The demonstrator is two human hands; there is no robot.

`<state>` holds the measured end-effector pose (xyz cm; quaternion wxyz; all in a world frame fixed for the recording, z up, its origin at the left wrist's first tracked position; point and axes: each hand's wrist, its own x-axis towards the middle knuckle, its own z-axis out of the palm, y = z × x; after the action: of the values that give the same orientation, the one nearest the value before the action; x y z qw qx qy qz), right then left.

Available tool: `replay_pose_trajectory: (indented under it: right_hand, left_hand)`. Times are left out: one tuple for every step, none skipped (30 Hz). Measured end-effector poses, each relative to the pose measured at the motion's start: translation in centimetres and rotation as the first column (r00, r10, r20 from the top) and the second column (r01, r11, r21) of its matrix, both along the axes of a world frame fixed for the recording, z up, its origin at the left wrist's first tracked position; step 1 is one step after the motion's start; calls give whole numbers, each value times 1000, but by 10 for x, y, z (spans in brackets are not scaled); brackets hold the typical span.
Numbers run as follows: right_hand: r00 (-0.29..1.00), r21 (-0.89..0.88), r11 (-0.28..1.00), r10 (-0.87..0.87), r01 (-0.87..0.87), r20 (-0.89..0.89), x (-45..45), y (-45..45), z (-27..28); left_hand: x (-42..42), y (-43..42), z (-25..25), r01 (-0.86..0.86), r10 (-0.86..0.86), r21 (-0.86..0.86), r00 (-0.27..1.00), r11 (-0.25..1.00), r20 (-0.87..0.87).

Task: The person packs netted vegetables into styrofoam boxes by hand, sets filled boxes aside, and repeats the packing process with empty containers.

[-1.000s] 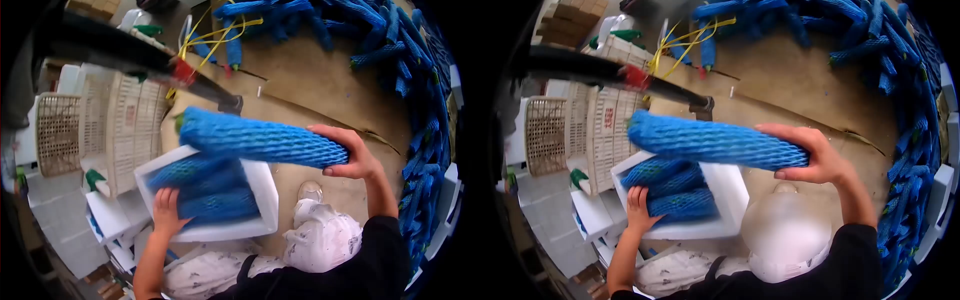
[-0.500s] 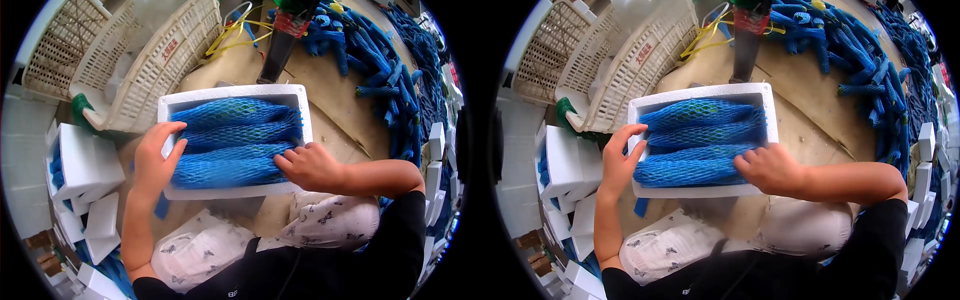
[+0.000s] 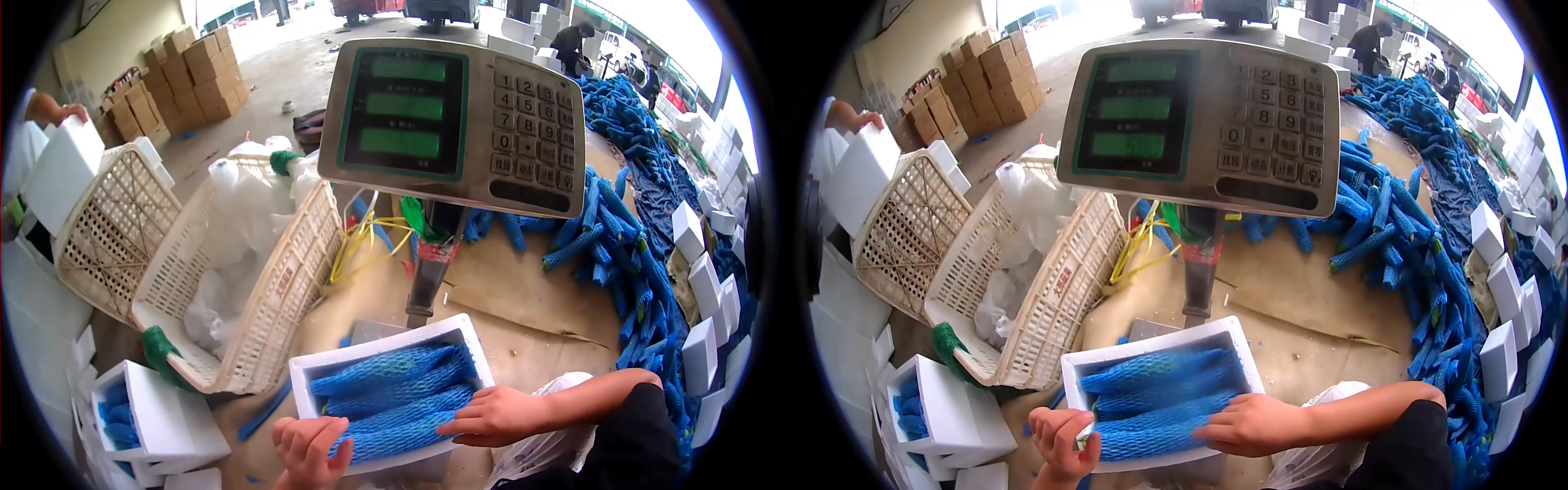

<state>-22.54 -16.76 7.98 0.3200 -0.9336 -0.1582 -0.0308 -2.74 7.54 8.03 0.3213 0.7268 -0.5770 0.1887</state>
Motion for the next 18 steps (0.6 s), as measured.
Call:
replay_pose_trajectory:
  right_hand:
    - [1000, -4, 1000, -2, 2, 12, 1, -1, -3]
    - [999, 14, 999, 31, -31, -7, 1, -1, -6]
    - [997, 34, 997, 65, -64, -29, -1, -2, -9]
    - [996, 31, 996, 82, -80, -41, -2, -3, -13]
    - [996, 32, 996, 79, -78, -37, -1, -4, -14]
    - [996, 48, 996, 82, -81, -32, -1, -5, -16]
    - [996, 66, 994, 86, -84, -27, -1, -6, -17]
    - [996, 67, 994, 85, -83, -24, 0, -7, -16]
    - [996, 86, 993, 82, -80, -19, 0, -7, -15]
    - [997, 106, 991, 79, -77, -14, 1, -7, -15]
    - [997, 111, 991, 77, -75, -14, 2, -7, -15]
    - [997, 37, 996, 83, -83, -5, 4, -5, -15]
    - [995, -21, 995, 98, -99, -12, 4, 1, -17]
    - [989, -84, 988, 136, -131, 55, 8, 8, -22]
    - [987, -74, 986, 153, -149, 46, 14, 16, -24]
    - [984, -106, 980, 175, -169, 44, 20, 26, -20]
    - [971, -143, 970, 213, -197, 105, 28, 36, -25]
    - [945, -229, 949, 263, -217, 194, 34, 47, -44]
  left_hand:
    - [2, -2, 0, 10, -10, 18, 1000, 1000, -11]
    - [2, -7, 3, 1, 2, 49, 998, 999, -66]
    - [4, -10, 2, 6, -3, 51, 998, 999, -61]
    - [6, -11, -4, -21, 43, 142, 987, 990, -153]
    - [7, -12, -6, -40, 97, 232, 966, 972, -239]
    - [8, -13, -4, -49, 181, 368, 926, 928, -332]
    - [10, -10, -9, -50, 180, 368, 927, 928, -329]
    - [14, -4, -19, 6, 195, 534, 927, 846, -321]
    - [18, 2, -31, 62, 211, 681, 927, 730, -311]
    - [19, 3, -38, 92, 171, 765, 951, 638, -257]
    - [23, 2, -46, 93, 171, 768, 951, 633, -256]
    - [23, -3, -45, 150, 142, 844, 956, 514, -256]
    - [20, -3, -47, 215, 124, 903, 953, 371, -277]
    - [23, -2, -60, 238, 65, 870, 954, 432, -294]
    - [24, 3, -72, 278, 26, 832, 944, 481, -330]
    - [25, -1, -69, 329, 34, 823, 921, 464, -388]
    - [26, -3, -69, 324, 86, 836, 913, 443, -400]
    - [23, -4, -66, 323, 156, 840, 892, 436, -424]
